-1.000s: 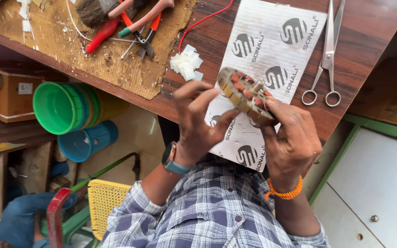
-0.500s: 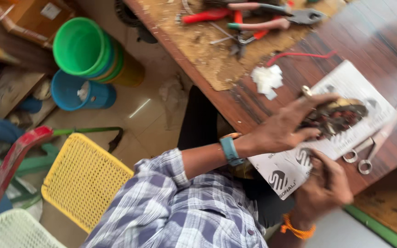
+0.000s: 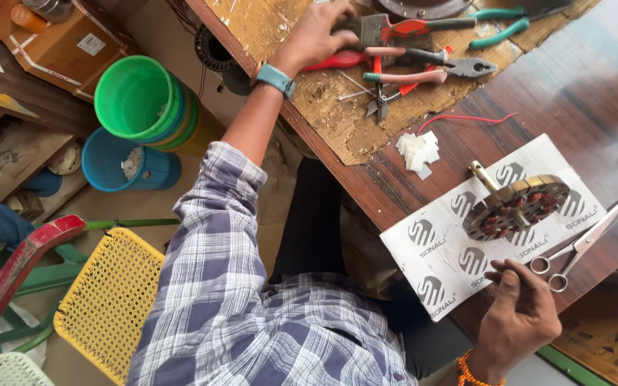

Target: The person assembles a circular electrical component by inserting small white plastic pieces into slots around its perimeter. They use a green screwdriver to press and adjust the pieces into place, repeatedly rotating the component to access different slots.

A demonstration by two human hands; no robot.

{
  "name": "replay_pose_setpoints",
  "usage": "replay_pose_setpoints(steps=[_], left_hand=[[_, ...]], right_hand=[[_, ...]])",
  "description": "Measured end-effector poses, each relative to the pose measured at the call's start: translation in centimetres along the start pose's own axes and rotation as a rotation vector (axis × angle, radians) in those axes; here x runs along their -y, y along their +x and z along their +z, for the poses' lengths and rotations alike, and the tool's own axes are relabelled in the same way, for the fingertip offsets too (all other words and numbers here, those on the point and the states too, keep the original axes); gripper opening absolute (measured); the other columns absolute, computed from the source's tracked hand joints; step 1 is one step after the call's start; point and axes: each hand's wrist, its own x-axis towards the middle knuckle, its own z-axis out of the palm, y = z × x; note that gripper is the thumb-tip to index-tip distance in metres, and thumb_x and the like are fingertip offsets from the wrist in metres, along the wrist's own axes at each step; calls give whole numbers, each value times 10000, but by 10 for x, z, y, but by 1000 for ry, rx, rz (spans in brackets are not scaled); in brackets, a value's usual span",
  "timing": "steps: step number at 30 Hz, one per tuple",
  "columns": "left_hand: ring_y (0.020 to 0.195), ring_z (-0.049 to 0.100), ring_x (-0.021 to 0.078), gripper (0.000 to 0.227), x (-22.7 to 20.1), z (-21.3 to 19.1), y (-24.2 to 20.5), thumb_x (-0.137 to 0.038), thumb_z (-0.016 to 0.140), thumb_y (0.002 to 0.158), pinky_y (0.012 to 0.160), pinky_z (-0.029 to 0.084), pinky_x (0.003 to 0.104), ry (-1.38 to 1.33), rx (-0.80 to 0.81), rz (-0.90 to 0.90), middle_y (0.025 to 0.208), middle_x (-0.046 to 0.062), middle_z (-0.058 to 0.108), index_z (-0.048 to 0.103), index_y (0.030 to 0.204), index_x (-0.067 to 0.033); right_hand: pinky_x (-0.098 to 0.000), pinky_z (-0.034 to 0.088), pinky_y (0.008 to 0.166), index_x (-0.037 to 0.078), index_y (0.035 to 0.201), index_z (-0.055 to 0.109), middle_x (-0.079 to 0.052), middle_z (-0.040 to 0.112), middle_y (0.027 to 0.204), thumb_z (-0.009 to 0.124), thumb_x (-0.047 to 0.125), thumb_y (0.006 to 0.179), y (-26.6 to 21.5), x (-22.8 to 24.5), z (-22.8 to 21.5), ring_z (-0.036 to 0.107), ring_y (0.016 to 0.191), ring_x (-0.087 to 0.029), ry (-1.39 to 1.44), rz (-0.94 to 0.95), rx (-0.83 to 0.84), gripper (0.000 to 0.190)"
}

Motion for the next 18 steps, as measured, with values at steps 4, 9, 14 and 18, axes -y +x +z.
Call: replay_pose_setpoints(steps=[4,9,14,18], left_hand=[[766,744,240,248,7,-9,-8,-257,778,895,686,567,385,-158,-59,-413,859,119,766,748,1013,-41],[662,625,183,312,-28,-36,-5,-339,812,941,619,504,348,-292,-75,-613,764,76,713,712,962,-45],[778,718,172,196,-45,2,0,-250,800,941,716,572,336,-341,-54,-303,839,53,740,731,958,-68],[941,709,231,109,-11,27,5,-151,773,933,883,557,381,-120,-60,-310,990,91,732,751,1017,-85]], right_hand=[[-245,572,860,-125,1189,664,-185,725,1038,644,11,1178,-1,-10,3,714,925,-189,-69,-40,2,138],[-276,584,839,-121,1165,656,-159,710,967,640,18,1155,-1,-20,-2,707,865,-183,-37,7,-43,141],[-278,574,836,-121,1167,650,-166,712,956,633,17,1147,-2,-15,0,701,840,-184,-27,14,-73,140],[-265,570,815,-103,1186,650,-157,716,948,626,15,1119,-1,-8,4,698,855,-181,-6,44,-70,138]])
